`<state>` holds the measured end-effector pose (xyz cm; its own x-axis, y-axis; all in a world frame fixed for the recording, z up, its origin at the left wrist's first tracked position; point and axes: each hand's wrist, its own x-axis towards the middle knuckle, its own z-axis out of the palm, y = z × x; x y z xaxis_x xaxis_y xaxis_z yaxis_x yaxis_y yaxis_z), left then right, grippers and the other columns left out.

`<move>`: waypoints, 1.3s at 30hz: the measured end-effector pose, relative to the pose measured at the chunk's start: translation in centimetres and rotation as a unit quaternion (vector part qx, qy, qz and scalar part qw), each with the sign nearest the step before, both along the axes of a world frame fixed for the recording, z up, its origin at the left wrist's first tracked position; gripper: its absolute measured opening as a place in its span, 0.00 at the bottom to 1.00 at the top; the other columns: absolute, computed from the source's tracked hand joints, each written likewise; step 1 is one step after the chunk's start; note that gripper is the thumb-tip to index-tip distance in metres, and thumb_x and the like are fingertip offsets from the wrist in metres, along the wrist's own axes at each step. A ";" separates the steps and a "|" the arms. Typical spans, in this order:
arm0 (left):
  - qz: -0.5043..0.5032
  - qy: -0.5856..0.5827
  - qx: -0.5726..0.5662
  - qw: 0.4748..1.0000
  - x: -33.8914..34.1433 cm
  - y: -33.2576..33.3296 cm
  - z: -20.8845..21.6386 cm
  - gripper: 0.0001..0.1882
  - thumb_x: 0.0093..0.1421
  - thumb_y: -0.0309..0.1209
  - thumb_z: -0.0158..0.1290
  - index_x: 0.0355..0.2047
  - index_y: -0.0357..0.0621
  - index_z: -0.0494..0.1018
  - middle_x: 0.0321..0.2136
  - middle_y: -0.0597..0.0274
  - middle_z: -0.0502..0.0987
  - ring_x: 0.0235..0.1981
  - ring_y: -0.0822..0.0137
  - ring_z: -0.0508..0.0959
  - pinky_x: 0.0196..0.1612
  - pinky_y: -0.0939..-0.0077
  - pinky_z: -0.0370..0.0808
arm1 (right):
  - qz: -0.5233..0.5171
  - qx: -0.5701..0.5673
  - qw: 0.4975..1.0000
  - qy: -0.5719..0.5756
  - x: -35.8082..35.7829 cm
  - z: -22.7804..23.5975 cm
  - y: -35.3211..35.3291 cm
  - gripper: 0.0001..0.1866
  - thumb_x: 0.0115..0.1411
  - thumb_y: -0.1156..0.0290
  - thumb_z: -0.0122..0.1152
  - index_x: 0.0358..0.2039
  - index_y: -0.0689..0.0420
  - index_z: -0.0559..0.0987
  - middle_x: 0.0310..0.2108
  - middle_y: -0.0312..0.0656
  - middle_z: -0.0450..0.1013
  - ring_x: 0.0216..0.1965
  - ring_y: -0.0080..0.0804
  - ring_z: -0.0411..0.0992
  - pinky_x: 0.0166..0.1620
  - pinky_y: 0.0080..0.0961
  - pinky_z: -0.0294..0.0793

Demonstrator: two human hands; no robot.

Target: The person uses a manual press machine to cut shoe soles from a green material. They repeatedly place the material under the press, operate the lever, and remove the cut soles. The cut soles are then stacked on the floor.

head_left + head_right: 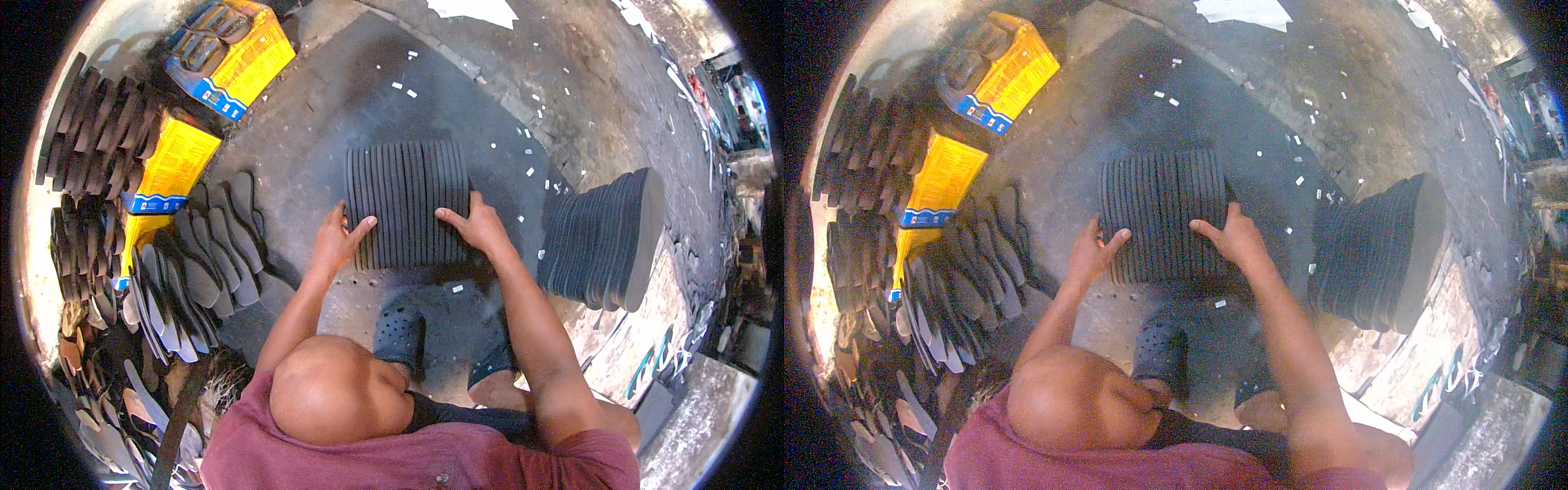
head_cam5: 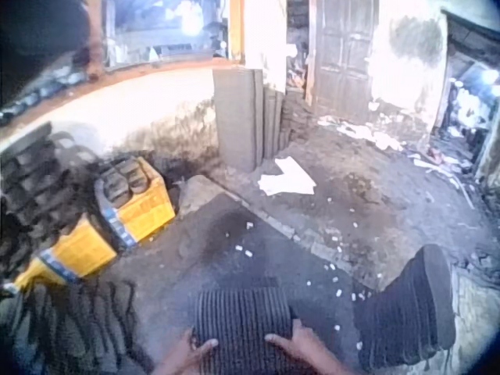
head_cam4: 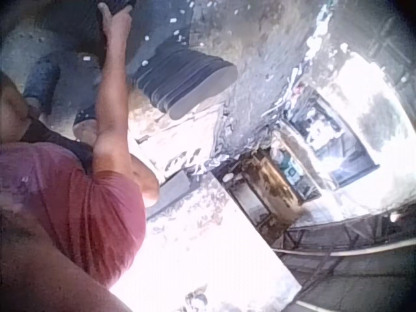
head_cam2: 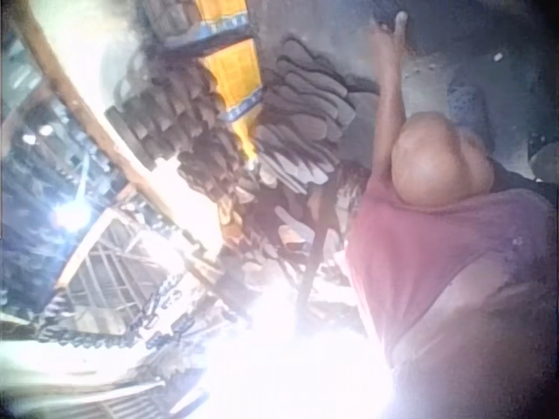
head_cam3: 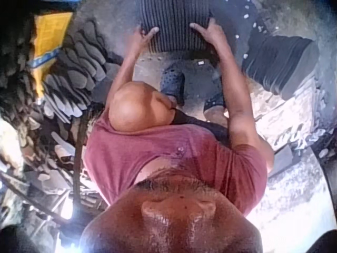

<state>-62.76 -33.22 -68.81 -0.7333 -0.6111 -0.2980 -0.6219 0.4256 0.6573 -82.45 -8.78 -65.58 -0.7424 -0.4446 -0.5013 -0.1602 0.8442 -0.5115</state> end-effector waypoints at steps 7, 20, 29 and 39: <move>-0.010 0.073 -0.020 0.997 0.7 2.3 -2.1 0.62 0.51 0.58 0.71 0.70 0.24 0.54 0.61 0.30 0.66 0.62 0.36 0.70 0.65 0.51 0.70 | -0.038 -0.084 0.996 0.005 2.4 -2.7 0.5 0.71 0.41 0.42 0.85 0.72 0.71 0.51 0.66 0.69 0.64 0.68 0.63 0.64 0.69 0.47 0.66; -0.022 0.018 0.035 0.999 -0.9 0.6 -1.6 0.71 0.44 0.62 0.74 0.72 0.25 0.50 0.62 0.32 0.65 0.65 0.36 0.65 0.69 0.48 0.64 | -0.116 -0.097 0.988 0.015 2.3 -3.4 -1.4 0.74 0.36 0.36 0.85 0.71 0.70 0.56 0.65 0.67 0.65 0.65 0.64 0.66 0.68 0.49 0.67; -0.027 0.034 0.024 0.999 -1.2 0.1 -2.8 0.66 0.48 0.61 0.73 0.73 0.29 0.52 0.62 0.33 0.65 0.65 0.37 0.66 0.68 0.47 0.64 | -0.126 -0.130 0.983 0.030 2.8 -3.2 -1.9 0.73 0.37 0.40 0.86 0.72 0.68 0.53 0.66 0.66 0.65 0.67 0.61 0.65 0.69 0.48 0.66; 0.002 0.252 0.124 0.960 0.7 0.7 5.3 0.46 0.49 0.32 0.78 0.63 0.40 0.64 0.58 0.47 0.71 0.60 0.49 0.75 0.60 0.54 0.75 | -0.087 -0.208 0.969 0.100 2.5 4.1 1.5 0.57 0.43 0.57 0.89 0.63 0.63 0.59 0.54 0.58 0.79 0.55 0.49 0.79 0.58 0.39 0.76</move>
<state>-62.09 -32.50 -63.49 -0.8204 -0.5702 -0.0424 -0.1993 0.2157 0.9559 -79.94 -7.32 -61.53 -0.8884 -0.4360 -0.1438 -0.1650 0.5955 -0.7862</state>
